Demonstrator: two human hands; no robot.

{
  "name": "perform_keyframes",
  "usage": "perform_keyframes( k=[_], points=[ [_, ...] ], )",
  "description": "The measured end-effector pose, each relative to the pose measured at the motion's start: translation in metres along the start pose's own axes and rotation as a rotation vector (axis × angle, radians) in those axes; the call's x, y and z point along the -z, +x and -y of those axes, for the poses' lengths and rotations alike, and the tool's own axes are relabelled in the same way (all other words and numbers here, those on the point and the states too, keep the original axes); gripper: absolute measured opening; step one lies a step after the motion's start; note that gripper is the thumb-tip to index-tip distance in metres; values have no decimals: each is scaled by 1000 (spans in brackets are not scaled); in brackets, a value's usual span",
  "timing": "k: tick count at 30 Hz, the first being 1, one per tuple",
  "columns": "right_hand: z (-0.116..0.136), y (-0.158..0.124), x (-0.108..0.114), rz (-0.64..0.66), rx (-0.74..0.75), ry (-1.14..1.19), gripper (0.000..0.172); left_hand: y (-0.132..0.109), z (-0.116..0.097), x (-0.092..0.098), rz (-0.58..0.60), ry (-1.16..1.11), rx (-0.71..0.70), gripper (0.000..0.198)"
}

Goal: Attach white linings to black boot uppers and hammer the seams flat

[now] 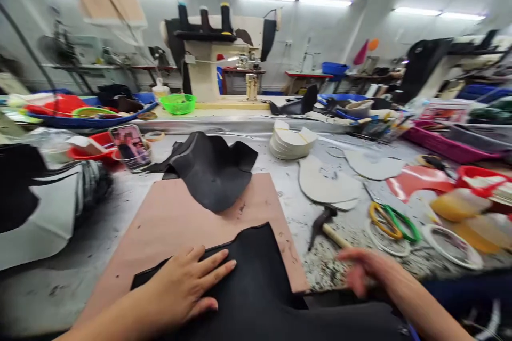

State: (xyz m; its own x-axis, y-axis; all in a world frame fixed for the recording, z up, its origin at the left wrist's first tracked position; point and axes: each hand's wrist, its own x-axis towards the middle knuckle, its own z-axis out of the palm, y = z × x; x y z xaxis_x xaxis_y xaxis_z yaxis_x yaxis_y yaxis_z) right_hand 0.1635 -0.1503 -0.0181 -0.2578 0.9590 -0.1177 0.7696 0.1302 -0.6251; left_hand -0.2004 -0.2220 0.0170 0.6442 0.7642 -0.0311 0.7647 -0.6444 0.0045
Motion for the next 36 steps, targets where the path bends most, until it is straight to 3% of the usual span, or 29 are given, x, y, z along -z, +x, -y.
perform_keyframes(
  k=[2, 4, 6, 9, 12, 15, 19, 22, 26, 29, 33, 36],
  points=[
    [-7, 16, 9, -57, -15, -253, 28, 23, 9, -4, -46, -19, -39, 35],
    [-5, 33, 5, -133, -3, -517, 40, 44, 14, -7, -80, -51, -38, 20],
    [1, 45, -3, -146, -5, -615, 48, 59, 16, -10, -122, -67, -15, 14],
    [13, 54, -6, -152, -56, -603, 45, 77, 17, -15, -162, -73, 23, 14],
    [35, 59, 6, -127, -82, -566, 33, 94, 21, -19, -170, -90, 40, 9],
    [69, 66, 15, -35, 21, -424, 24, 108, 30, -20, -183, -130, 63, 9],
    [108, 77, 9, 154, 240, -392, 17, 115, 38, -23, -219, -202, 107, 16],
    [116, 83, 6, 219, 241, -503, 14, 114, 40, -28, -247, -317, 92, 11],
    [112, 88, 11, 215, 215, -536, 17, 115, 41, -35, -385, -462, -21, 16],
    [112, 92, 14, 127, 189, -560, 22, 115, 40, -37, -482, -346, -82, 22],
    [115, 99, 12, 231, 248, -630, 19, 115, 37, -35, -488, -245, -120, 24],
    [117, 102, 10, 174, 263, -648, 21, 115, 36, -29, -477, -200, -175, 27]
  ],
)
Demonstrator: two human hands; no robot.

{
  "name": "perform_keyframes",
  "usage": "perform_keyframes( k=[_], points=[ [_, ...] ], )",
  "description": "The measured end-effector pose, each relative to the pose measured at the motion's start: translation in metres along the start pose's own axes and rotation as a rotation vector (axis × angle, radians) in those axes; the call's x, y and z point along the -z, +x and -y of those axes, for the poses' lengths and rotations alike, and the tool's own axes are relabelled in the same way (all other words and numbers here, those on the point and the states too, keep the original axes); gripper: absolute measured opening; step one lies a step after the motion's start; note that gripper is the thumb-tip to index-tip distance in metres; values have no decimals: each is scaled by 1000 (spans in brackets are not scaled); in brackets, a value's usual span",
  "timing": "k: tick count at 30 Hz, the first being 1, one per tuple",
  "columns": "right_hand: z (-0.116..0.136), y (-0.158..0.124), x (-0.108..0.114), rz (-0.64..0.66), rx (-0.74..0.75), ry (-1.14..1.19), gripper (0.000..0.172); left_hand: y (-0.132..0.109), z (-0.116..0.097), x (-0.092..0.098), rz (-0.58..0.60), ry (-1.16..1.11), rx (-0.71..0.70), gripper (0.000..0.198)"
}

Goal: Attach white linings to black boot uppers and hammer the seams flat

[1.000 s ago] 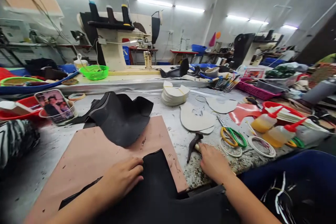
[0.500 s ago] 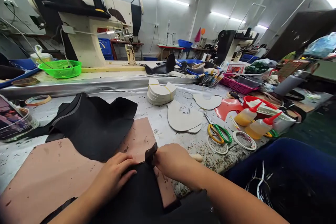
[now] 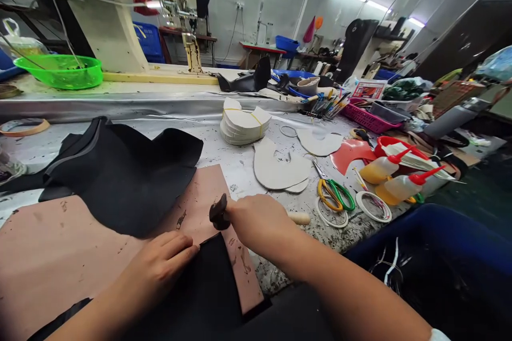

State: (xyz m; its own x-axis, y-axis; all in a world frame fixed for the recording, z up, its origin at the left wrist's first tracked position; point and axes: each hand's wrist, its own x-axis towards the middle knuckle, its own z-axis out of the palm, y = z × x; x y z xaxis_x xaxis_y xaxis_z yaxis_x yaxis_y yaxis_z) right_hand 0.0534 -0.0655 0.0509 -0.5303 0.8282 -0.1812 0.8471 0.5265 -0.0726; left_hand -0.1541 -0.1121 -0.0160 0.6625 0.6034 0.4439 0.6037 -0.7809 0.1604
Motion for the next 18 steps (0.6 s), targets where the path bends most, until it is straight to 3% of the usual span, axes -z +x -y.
perform_keyframes(
  k=[5, 9, 13, 18],
  points=[
    [4, 3, -2, 108, 39, 34, 17, 3, -3, 5, 4, 28, -23, 30],
    [5, 2, -3, 30, 11, 72, 22, 2, -3, 4, 9, 17, -8, 31],
    [7, 1, -1, 81, 34, 56, 20, 2, -3, 1, 8, -6, 10, 30],
    [14, 1, -4, 96, 8, 66, 22, 0, 2, 5, 83, -101, 181, 19]
  ],
)
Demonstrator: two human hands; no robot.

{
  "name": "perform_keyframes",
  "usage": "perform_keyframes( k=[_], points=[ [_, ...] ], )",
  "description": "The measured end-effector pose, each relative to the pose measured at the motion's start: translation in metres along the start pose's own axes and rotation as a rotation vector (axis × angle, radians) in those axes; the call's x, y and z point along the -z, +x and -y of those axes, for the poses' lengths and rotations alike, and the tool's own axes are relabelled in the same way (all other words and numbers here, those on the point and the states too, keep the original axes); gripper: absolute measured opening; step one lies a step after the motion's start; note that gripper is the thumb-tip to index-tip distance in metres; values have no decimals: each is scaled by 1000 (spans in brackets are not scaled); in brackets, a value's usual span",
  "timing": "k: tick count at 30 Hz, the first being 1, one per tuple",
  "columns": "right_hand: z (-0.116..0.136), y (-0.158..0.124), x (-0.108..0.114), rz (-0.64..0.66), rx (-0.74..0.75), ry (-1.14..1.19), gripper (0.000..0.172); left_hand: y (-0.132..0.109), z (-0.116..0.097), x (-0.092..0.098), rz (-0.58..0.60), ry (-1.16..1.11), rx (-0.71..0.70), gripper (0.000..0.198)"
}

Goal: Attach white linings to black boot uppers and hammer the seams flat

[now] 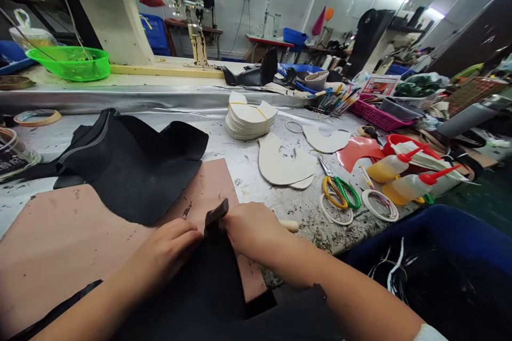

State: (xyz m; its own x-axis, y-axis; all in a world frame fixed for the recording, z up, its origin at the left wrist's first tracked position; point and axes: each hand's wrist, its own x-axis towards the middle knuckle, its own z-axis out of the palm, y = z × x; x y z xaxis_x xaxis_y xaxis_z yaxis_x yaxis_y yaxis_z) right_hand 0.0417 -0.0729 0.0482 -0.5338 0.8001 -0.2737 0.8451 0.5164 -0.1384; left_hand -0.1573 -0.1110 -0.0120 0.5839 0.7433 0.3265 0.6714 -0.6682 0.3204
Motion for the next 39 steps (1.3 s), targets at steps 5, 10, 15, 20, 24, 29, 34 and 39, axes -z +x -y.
perform_keyframes(
  k=[5, 10, 15, 20, 24, 29, 34, 39],
  points=[
    [4, 0, -4, 17, -25, -34, 20, -9, 7, 5, 38, -126, 94, 14],
    [3, -2, -1, -88, -37, -28, 23, -15, 2, 1, -92, 87, -74, 23],
    [7, -4, -2, -5, -23, -15, 18, -15, -2, 4, -67, 142, -126, 22],
    [10, -1, -5, -76, -30, 1, 21, -17, 1, 5, -24, 125, -54, 22],
    [13, 0, -7, -24, 1, -15, 17, -19, 3, 5, -10, -39, 76, 21],
    [18, -4, -7, -27, -22, -7, 18, -20, 2, 5, -67, -6, -1, 26],
    [20, -6, -6, -56, 12, -51, 18, -22, 2, 12, 8, 36, 14, 28],
    [27, -2, -9, -59, 63, -24, 18, -26, 1, 12, 17, 51, 37, 26]
  ],
)
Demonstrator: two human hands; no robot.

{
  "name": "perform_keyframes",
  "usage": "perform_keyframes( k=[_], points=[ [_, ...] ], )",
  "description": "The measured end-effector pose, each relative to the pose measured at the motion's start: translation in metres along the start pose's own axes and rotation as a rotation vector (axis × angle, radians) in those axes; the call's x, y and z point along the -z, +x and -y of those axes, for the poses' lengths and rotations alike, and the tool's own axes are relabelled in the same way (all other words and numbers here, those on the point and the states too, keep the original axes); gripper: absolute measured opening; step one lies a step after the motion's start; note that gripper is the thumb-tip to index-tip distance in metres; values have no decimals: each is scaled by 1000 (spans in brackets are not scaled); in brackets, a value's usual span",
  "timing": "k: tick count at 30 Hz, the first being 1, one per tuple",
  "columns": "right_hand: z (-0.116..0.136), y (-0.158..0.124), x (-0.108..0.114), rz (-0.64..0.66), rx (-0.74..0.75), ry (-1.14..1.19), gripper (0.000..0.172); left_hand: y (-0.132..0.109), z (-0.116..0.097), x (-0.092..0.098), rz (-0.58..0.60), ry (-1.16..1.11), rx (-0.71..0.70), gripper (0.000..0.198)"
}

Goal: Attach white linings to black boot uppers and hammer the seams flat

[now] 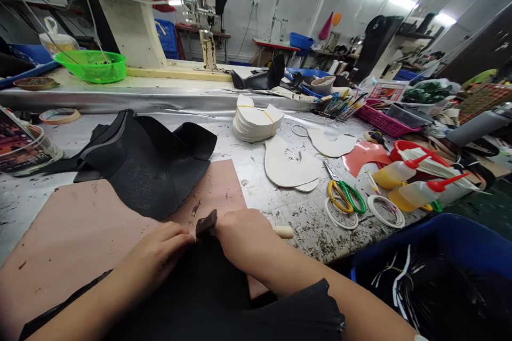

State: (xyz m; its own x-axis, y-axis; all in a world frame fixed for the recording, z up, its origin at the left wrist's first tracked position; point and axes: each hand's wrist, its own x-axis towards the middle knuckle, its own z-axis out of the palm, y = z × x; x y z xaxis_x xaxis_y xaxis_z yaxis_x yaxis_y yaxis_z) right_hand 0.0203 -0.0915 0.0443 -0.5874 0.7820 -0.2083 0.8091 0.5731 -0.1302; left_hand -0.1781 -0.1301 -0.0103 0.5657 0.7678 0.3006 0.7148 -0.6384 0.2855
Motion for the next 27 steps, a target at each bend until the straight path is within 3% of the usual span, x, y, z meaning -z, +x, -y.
perform_keyframes(
  k=[4, 9, 12, 17, 20, 23, 27],
  points=[
    [4, 2, 1, -121, 33, -8, 19, -5, -13, -3, -53, 189, -102, 29],
    [8, 5, 4, -72, 83, 6, 19, -20, -28, 1, -47, 395, -193, 34],
    [9, 7, 3, -138, 45, 18, 21, -28, -29, 3, -97, 379, -197, 34],
    [10, 9, 0, -12, 75, -20, 16, -30, -32, 3, -96, 268, -203, 31],
    [14, 11, -7, -92, 86, 10, 20, -31, -29, 7, -81, 210, -193, 30],
    [17, 12, -14, -55, 193, 84, 17, -43, -10, 24, -32, 118, 10, 28],
    [19, 13, -6, 52, 251, 4, 16, -68, 19, 57, 211, -71, 437, 16]
  ],
)
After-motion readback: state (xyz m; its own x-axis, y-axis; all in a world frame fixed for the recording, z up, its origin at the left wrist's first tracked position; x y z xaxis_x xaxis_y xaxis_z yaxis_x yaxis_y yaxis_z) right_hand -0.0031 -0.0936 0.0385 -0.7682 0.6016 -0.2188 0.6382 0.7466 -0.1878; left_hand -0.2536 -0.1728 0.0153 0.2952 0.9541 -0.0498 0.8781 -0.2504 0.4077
